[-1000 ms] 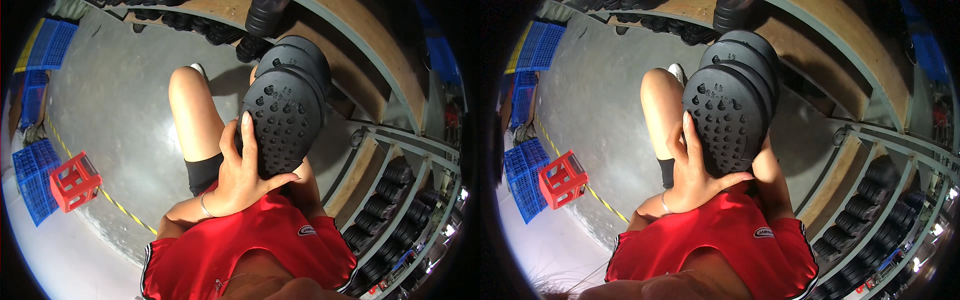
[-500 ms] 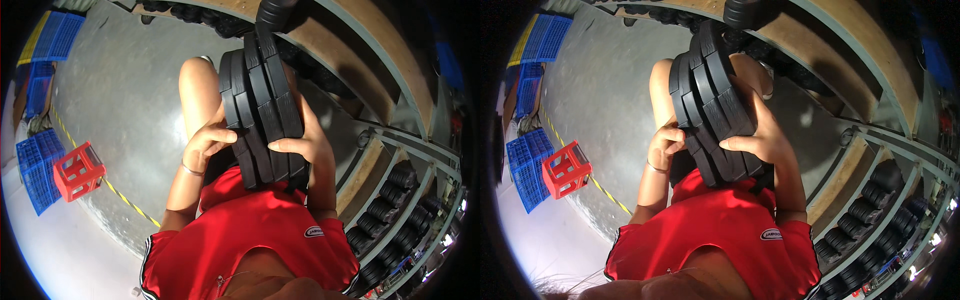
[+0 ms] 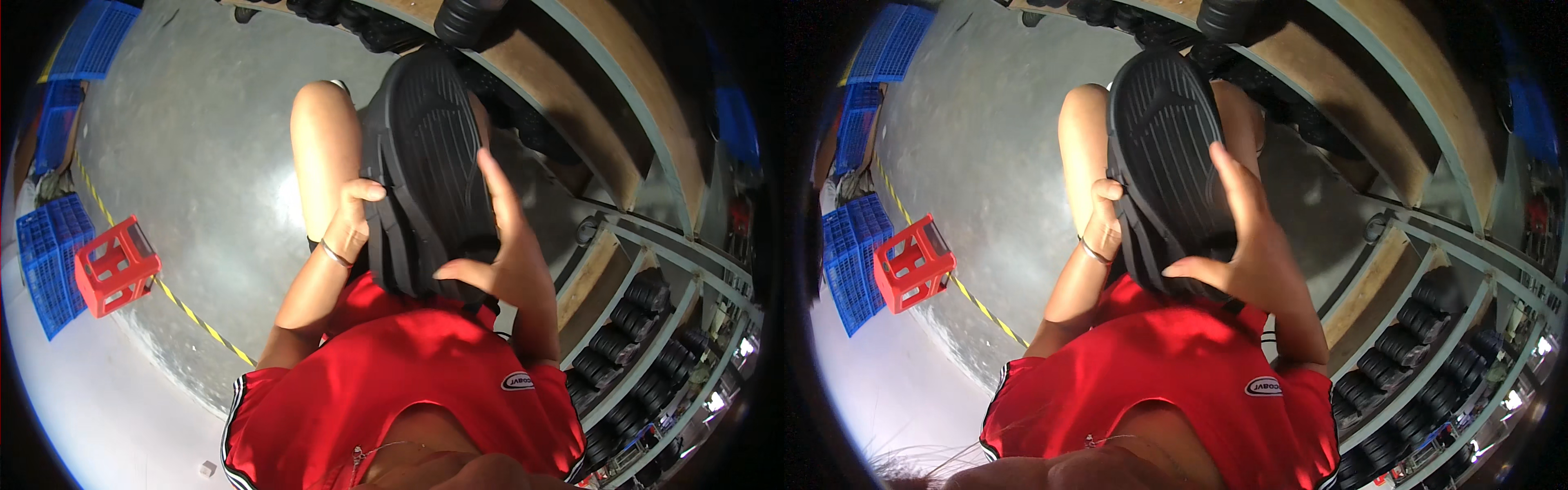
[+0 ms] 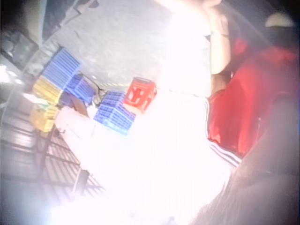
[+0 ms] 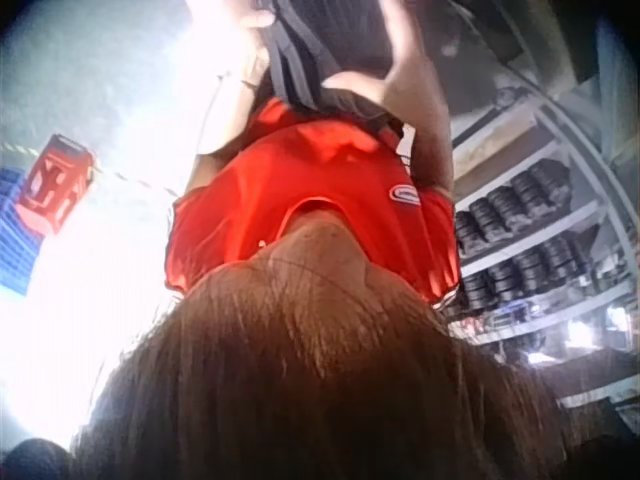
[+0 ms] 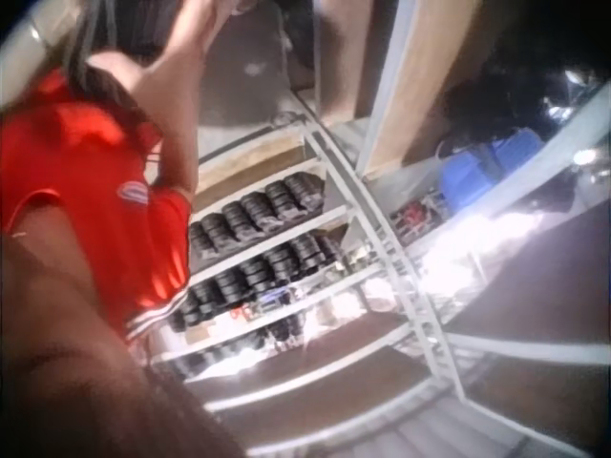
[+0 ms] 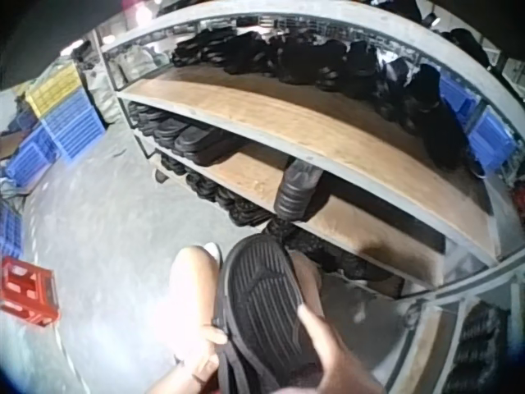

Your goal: The person takes shoe soles from a storage rack, stacks and turns them by hand to align their edges, and places them back onto the shelves.

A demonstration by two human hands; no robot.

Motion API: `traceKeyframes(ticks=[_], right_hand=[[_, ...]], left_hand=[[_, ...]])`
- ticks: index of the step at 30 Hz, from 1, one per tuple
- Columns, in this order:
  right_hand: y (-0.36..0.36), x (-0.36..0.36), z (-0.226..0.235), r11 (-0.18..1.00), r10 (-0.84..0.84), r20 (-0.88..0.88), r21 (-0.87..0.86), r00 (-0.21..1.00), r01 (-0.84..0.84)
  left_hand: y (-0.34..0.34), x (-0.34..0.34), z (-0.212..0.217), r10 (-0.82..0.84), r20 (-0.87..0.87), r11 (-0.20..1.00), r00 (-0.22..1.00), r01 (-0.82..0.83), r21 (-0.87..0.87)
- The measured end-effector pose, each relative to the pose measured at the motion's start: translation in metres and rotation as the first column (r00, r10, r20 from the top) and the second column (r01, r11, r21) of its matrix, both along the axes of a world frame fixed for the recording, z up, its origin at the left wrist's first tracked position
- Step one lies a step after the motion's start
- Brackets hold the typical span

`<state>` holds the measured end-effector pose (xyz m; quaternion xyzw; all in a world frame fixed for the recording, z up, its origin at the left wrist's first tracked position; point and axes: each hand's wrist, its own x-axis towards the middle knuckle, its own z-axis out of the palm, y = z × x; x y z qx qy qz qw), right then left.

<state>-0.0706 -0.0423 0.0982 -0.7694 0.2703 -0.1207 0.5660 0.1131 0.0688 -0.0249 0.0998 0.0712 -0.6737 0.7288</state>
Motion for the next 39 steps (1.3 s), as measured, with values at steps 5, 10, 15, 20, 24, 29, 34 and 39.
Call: traceKeyframes(ticks=[5,10,15,20,24,29,34,39], right_hand=[[-0.02,0.002,-0.049,0.69,-0.217,0.073,0.717,0.973,0.101],[-0.01,-0.019,-0.093,0.327,-0.422,-0.177,0.885,0.889,0.332],[-0.012,-0.054,-0.127,0.114,-0.512,-0.073,0.982,0.856,0.152],[0.004,-0.018,-0.113,0.204,-0.486,0.013,0.974,0.874,0.099],[-0.013,-0.001,-0.143,0.288,-0.51,0.198,0.956,0.837,-0.051],[-0.011,0.035,-0.105,0.235,-0.553,0.237,0.964,0.799,-0.124],[-0.009,0.042,-0.087,0.684,-0.377,0.555,0.706,0.742,-0.181],[-0.076,0.012,-0.089,0.757,-0.38,0.601,0.638,0.703,-0.136]], left_hand=[[0.006,0.002,0.016,-0.004,0.116,0.988,0.993,-0.014,0.153],[0.016,0.008,0.003,-0.004,0.08,0.989,0.997,-0.008,0.148],[0.002,0.003,0.04,0.024,-0.172,0.988,0.985,-0.049,-0.144],[-0.004,-0.011,0.025,-0.238,0.38,0.948,0.894,0.129,0.291],[-0.021,-0.002,0.045,-0.281,0.804,0.941,0.524,-0.015,0.338],[0.0,-0.011,0.084,-0.144,0.922,0.984,-0.359,-0.151,0.095],[-0.005,0.02,0.114,-0.134,0.856,0.99,-0.5,-0.112,0.09],[-0.002,0.039,0.128,-0.148,0.708,0.986,-0.69,-0.044,0.164]])
